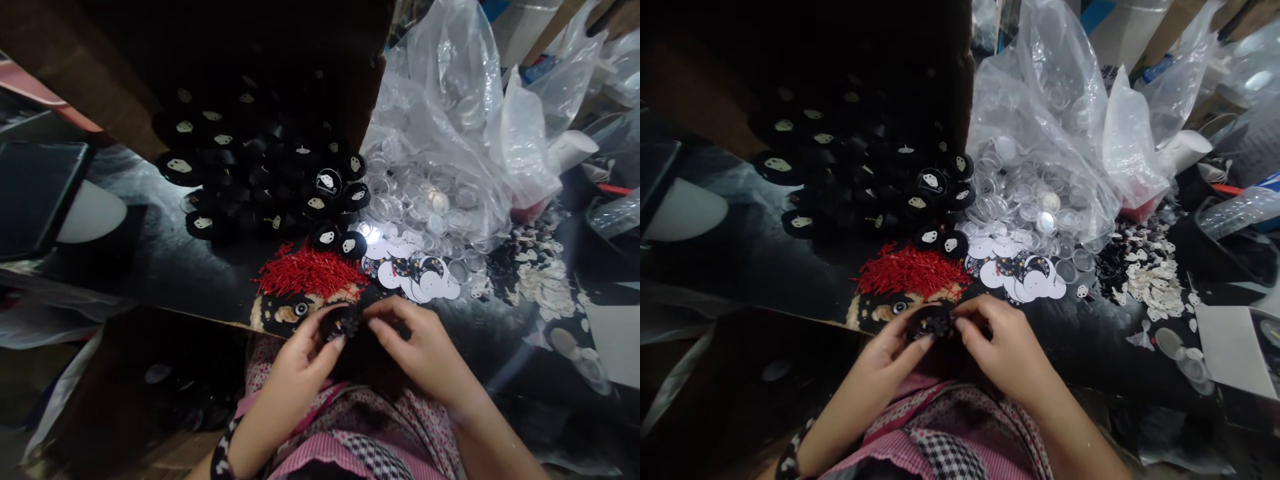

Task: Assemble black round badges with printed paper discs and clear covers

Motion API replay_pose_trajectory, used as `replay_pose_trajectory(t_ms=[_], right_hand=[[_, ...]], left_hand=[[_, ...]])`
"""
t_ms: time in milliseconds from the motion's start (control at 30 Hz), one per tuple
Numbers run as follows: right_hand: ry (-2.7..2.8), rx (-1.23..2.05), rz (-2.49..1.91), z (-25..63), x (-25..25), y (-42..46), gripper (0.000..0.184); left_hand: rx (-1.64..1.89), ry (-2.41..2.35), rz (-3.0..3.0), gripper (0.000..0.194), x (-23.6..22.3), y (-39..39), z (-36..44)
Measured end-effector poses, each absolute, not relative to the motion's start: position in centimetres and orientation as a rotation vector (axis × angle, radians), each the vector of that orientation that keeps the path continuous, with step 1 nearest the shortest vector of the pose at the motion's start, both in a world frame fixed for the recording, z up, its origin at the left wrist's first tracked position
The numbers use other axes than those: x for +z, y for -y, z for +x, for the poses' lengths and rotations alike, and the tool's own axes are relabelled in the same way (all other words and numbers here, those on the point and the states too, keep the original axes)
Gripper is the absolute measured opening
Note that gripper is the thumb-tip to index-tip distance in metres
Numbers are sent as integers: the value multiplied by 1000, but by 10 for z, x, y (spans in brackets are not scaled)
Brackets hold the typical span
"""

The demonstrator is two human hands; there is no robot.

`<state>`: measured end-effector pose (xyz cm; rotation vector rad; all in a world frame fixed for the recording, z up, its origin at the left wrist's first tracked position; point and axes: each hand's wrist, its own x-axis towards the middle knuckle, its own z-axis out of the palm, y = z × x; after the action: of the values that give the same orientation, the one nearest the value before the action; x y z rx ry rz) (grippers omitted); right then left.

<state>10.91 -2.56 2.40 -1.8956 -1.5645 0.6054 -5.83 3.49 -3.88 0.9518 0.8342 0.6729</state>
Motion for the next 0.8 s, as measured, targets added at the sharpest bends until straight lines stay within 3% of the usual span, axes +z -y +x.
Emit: replay_pose_trajectory(t_ms=[133,267,600,800], right_hand=[[1999,139,-2198,116,25,0,13],[2255,-22,-2261,112,23,-19,13],[2122,-2,-2320,116,15,-13,13],[1993,80,-2094,109,18,-8,9]], left_hand=[[749,-868,775,37,-38,-40,-68],[798,-822,604,26,-31,-40,-66],[853,-717,477,29,-29,-31,-52],[910,-689,481,26,-23,-39,-39]])
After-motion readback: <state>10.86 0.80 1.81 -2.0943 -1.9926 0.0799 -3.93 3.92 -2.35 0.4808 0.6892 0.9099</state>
